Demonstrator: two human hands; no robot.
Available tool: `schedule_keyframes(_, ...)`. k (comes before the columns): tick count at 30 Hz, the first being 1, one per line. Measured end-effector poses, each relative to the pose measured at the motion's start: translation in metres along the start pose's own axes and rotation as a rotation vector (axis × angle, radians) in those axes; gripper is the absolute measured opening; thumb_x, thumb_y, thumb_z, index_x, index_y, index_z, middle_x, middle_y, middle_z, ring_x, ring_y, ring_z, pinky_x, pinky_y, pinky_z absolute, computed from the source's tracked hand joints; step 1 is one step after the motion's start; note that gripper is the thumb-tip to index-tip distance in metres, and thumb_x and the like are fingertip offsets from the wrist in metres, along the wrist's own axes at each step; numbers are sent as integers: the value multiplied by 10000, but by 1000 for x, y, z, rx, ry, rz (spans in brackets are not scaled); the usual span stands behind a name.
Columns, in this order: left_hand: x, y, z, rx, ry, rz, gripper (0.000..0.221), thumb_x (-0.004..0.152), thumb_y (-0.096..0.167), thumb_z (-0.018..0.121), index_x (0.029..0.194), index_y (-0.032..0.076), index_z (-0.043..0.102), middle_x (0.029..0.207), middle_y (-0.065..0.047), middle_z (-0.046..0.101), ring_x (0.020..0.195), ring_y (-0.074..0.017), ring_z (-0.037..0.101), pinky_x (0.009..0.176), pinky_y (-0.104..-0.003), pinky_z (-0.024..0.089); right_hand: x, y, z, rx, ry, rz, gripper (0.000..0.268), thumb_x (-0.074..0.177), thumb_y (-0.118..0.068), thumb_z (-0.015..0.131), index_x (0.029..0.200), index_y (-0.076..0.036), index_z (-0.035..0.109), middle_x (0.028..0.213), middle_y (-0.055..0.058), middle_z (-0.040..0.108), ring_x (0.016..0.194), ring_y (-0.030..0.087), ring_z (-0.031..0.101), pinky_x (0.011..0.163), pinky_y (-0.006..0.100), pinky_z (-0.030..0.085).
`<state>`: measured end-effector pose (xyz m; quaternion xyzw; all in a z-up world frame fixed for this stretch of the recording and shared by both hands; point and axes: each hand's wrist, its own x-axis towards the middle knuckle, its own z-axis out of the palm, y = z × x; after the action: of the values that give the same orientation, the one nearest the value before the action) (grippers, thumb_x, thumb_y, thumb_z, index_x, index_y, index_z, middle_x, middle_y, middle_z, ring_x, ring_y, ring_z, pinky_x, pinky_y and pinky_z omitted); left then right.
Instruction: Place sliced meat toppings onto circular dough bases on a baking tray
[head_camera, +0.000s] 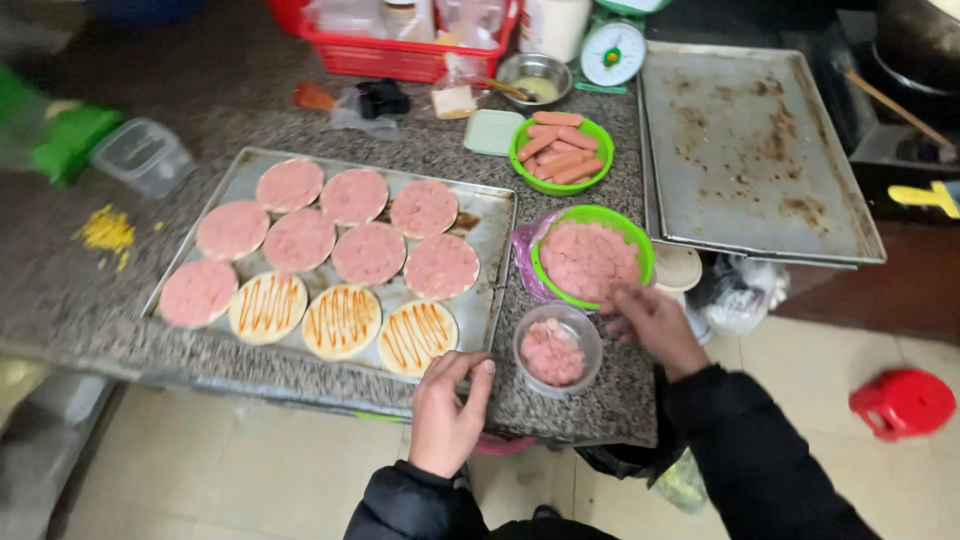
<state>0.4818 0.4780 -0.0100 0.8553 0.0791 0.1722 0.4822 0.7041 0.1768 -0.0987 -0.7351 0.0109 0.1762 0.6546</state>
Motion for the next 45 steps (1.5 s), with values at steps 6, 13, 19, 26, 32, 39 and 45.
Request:
schedule_keyframes(6, 71, -49, -27, -1, -143, 125, 263, 1099, 290, 677, 1163, 103, 849, 919, -48, 735, 874, -248, 725, 828, -380, 558, 59, -20, 15, -765, 194, -78, 503, 1001, -513, 759, 1360, -165, 809, 1310, 34, 871, 1157, 206, 826, 1011, 367, 585)
schedule_keyframes(13, 105, -75, -32, -57, -240, 65, 276, 1099, 305, 684, 1215, 113, 844, 1046, -65, 814, 956, -258, 759, 923, -387, 569, 103, -2, 33, -1308, -170, -402, 667, 955, -491, 796, 1589, -345, 648, 1473, 120, 680, 1274, 487, 639, 1084, 592, 518)
schedule_keyframes(19, 100, -73, -26, -74, -272, 86, 263, 1106, 270, 665, 1237, 112, 830, 1170, -65, 856, 1085, -282, 783, 993, -392, 564, 117, 0, 50, -1642, -212, -736, 506, 1066, -507, 619, 1562, -410, 621, 1307, 169, 624, 1156, 487, 654, 801, 627, 579)
schedule_keyframes(26, 103, -61, -15, -55, -262, 72, 266, 1112, 290, 654, 1237, 126, 821, 1152, -58, 845, 1091, -278, 786, 994, -385, 574, 129, 13, 24, -1427, -206, -718, 232, 923, -372, 780, 1107, -236, 814, 1208, 128, 669, 1146, 437, 640, 879, 620, 482)
schedule_keyframes(32, 103, -58, -2, -29, -261, 57, 268, 1106, 288, 658, 1235, 120, 821, 1165, -68, 844, 1108, -281, 793, 997, -386, 577, 114, 3, -5, -1079, -8, -218, 343, 937, -395, 787, 1225, -217, 841, 1122, 96, 854, 1072, 355, 764, 888, 486, 568)
schedule_keyframes(39, 108, -48, 7, -33, -279, 94, 274, 1117, 279, 653, 1249, 103, 816, 1150, -70, 820, 1093, -281, 790, 969, -396, 588, 113, 29, 0, -955, -219, -208, 448, 901, -229, 802, 1340, -152, 841, 1233, 47, 899, 1141, 236, 816, 991, 372, 596)
schedule_keyframes(45, 106, -47, 9, -48, -286, 89, 272, 1110, 254, 658, 1268, 97, 814, 1157, -76, 819, 1097, -285, 792, 985, -392, 587, 104, -2, 20, -1239, -155, -101, 518, 927, -464, 839, 1298, -166, 633, 1221, 145, 833, 1118, 492, 745, 872, 607, 558)
